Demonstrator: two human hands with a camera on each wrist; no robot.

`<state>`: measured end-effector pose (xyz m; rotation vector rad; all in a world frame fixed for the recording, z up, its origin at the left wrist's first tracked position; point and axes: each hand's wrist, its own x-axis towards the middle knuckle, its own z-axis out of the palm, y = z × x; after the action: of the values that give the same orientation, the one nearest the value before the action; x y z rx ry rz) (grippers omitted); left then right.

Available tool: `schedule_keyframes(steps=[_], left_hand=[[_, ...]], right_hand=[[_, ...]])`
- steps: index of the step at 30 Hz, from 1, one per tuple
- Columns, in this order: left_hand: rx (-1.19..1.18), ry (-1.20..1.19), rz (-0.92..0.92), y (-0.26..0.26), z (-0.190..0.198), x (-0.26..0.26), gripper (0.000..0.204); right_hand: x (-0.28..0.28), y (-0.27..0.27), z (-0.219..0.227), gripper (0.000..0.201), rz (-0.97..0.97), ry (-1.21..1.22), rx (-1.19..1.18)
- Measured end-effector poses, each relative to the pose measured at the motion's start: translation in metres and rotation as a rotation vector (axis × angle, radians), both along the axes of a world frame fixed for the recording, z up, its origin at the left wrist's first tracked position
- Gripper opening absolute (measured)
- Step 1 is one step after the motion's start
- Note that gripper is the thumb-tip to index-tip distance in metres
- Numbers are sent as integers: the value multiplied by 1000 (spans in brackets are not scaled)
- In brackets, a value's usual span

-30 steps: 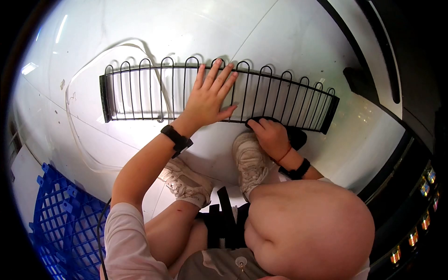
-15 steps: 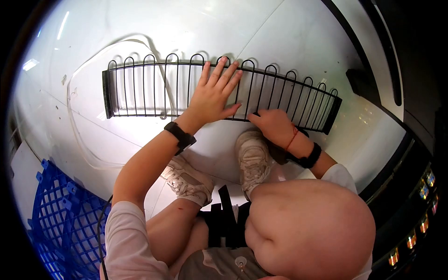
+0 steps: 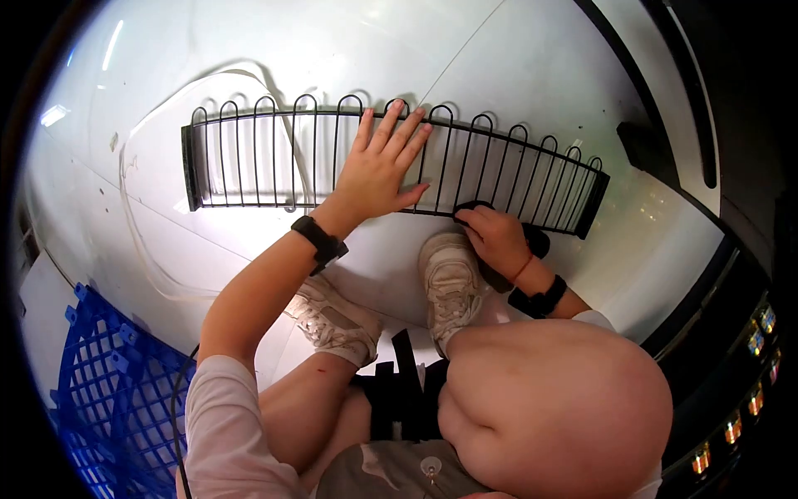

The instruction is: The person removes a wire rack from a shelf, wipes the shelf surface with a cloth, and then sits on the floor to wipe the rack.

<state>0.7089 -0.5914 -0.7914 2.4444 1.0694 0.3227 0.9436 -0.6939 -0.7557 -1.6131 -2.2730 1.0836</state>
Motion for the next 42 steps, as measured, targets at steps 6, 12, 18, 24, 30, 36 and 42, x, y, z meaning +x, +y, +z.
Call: schedule_keyframes(steps=[6,12,18,24,30,36,42], left_hand=[[1,-19,15,-2,-1,-1,77],[0,-14,11,-1,0,0,77],[-1,-1,6,0,-1,0,77],[1,4,3,0,0,1,78],[-14,-8,4,0,0,1,80],[-7,8,3,-1,0,1,79],[14,8,7,-1,0,1,79]], right_hand=[[-2,-1,4,16,-188,71,-22],[-17,1,7,21,-500,43,-312],[-12,-5,2,26,-560,194,-468],[-5,-7,-4,34,-483,285,-608],[0,-13,-20,38,-525,408,-698],[9,5,-18,35,-522,433,-942],[-1,-16,-21,30,-575,443,-659]])
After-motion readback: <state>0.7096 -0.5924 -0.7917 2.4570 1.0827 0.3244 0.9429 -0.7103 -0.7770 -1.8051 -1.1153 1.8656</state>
